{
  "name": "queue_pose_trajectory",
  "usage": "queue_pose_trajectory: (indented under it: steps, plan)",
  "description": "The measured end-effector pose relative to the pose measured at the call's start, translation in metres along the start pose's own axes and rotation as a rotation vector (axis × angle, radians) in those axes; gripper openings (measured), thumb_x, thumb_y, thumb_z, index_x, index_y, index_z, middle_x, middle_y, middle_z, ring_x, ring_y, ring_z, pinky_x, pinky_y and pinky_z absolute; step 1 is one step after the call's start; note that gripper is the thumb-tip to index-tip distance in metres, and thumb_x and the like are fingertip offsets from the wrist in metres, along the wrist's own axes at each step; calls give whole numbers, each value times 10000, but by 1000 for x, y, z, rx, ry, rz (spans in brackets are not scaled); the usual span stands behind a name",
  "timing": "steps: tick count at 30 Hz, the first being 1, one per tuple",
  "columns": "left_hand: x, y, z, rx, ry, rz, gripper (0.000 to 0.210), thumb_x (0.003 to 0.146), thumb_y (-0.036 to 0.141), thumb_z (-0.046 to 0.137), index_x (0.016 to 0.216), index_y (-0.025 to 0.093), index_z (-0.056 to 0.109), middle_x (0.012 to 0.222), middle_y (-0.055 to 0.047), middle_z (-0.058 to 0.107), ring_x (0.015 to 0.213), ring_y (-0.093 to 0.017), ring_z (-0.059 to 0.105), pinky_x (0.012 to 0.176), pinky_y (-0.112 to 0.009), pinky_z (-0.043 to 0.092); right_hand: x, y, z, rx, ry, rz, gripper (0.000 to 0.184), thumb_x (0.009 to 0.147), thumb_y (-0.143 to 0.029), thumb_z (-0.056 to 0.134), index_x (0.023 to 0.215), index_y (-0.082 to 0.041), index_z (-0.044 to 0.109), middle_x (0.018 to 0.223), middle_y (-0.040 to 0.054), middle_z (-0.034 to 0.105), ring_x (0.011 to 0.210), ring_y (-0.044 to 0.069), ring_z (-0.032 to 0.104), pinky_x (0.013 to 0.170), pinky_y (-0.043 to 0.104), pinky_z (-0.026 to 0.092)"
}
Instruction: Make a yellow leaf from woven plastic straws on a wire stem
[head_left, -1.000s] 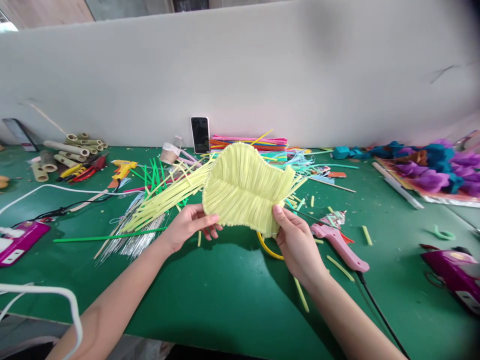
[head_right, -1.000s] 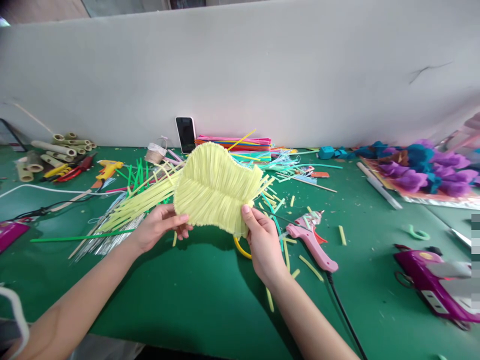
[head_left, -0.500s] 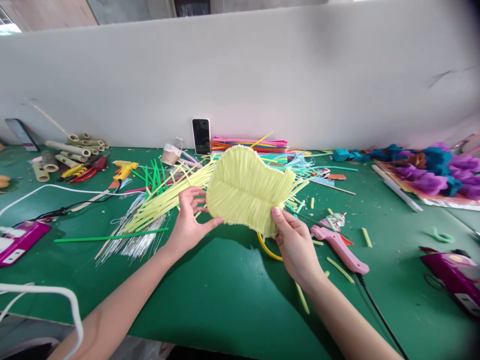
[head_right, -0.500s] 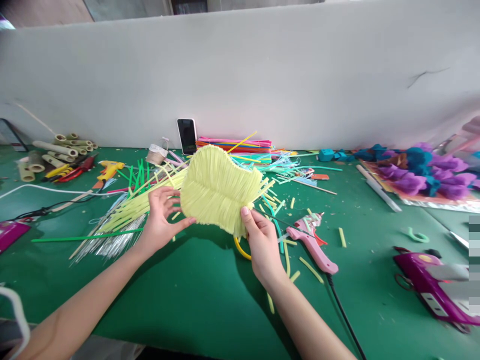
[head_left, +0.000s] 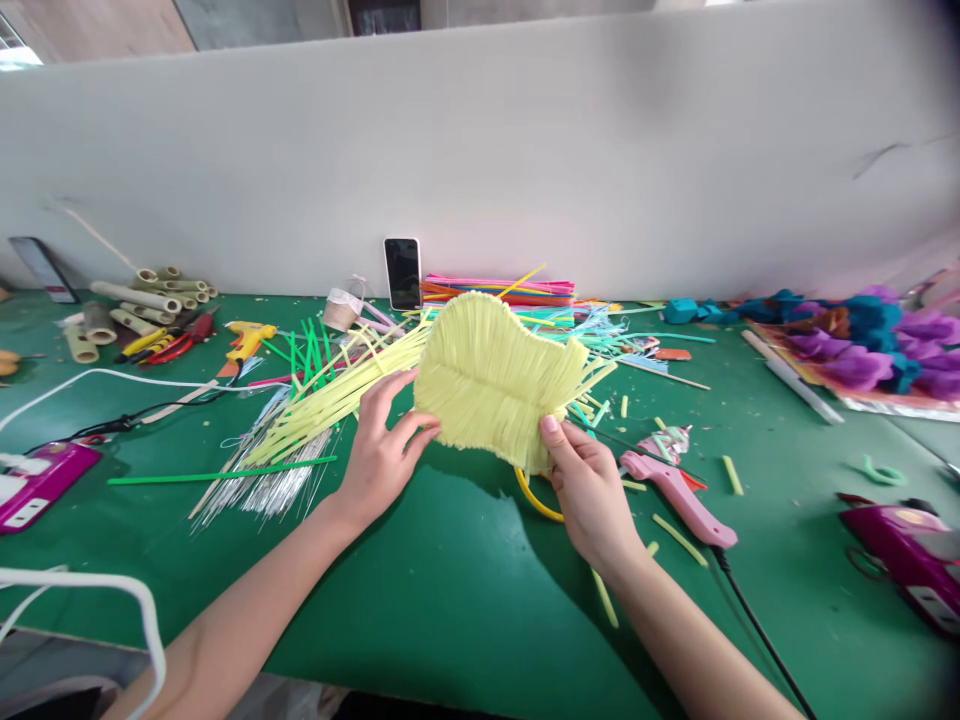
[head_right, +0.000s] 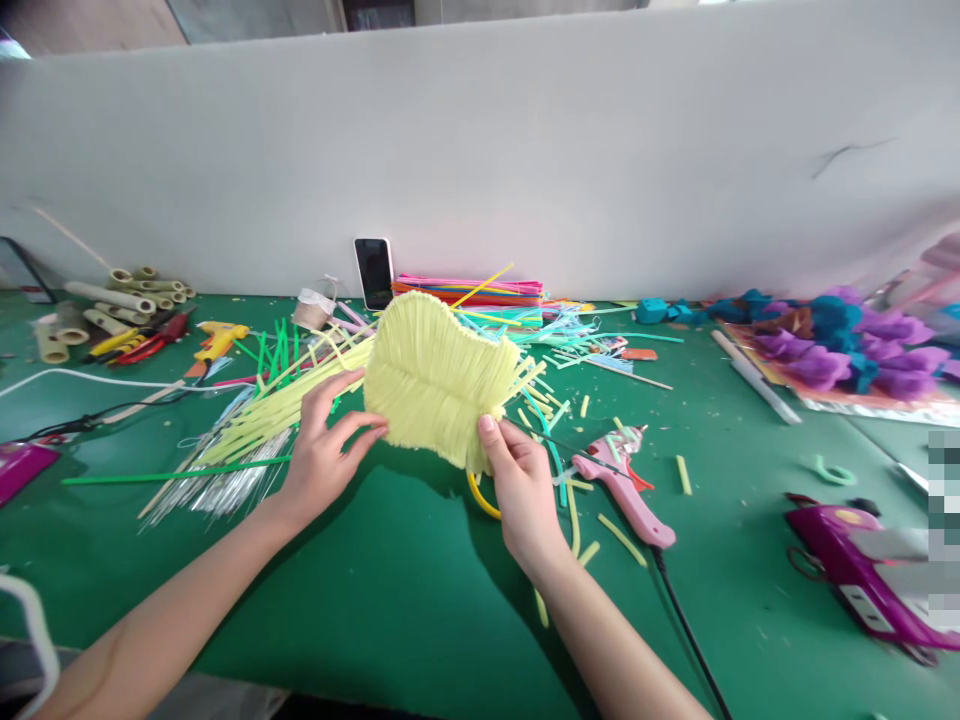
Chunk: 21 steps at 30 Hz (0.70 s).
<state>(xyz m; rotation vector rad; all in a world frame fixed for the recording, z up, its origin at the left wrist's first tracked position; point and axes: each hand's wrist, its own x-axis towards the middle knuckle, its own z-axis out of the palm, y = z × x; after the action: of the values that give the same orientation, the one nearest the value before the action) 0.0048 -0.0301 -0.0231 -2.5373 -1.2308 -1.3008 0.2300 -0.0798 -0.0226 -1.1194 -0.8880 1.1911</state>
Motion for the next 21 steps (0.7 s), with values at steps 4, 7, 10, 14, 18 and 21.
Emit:
queue_pose_trajectory:
  steps: [4, 7, 10, 14, 18, 21]
  plan:
    - [1, 0, -1, -35, -25, -39, 56, 938, 203, 524, 931, 234, 570, 1370, -101, 454, 1348, -281, 372, 1109, -529, 313, -1, -2, 1, 15, 8, 8, 264, 857, -494, 644, 951, -267, 742, 878, 8, 732, 853, 215, 642, 701, 306, 489]
    - [1, -4, -1, -97, 46, -126, 54, 966, 213, 459, 952, 238, 505, 1308, -104, 480, 1315, -259, 400, 1091, -496, 330, -1, -4, 2, 63, 4, 23, 261, 847, -499, 654, 941, -273, 743, 863, 18, 742, 875, 239, 662, 730, 336, 518]
    - [2, -10, -3, -168, 176, -209, 61, 979, 249, 433, 932, 236, 470, 1238, -99, 486, 1262, -238, 440, 1072, -438, 346, 0, -5, 3, 118, -9, 45, 255, 840, -493, 665, 950, -276, 742, 874, 21, 749, 884, 247, 676, 712, 343, 536]
    - [5, -13, -5, -289, 240, -385, 203, 996, 333, 394, 850, 224, 484, 1148, -84, 507, 1157, -214, 486, 1005, -346, 375, 1, -7, 3, 181, 1, 73, 240, 841, -471, 676, 953, -271, 744, 937, 17, 754, 890, 229, 683, 697, 325, 551]
    - [6, -12, -3, -465, 176, -580, 324, 973, 428, 433, 756, 212, 539, 1020, -66, 585, 993, -202, 550, 878, -289, 423, 2, -8, 3, 267, 20, 88, 244, 822, -453, 704, 965, -260, 744, 996, 20, 754, 904, 221, 697, 715, 319, 573]
    - [5, -15, 3, -517, 141, -613, 334, 933, 453, 503, 732, 197, 576, 1046, -71, 591, 1066, -218, 548, 891, -289, 438, 1, -10, 3, 292, 39, 101, 268, 802, -455, 725, 976, -252, 742, 1007, 23, 755, 892, 221, 708, 724, 323, 588]
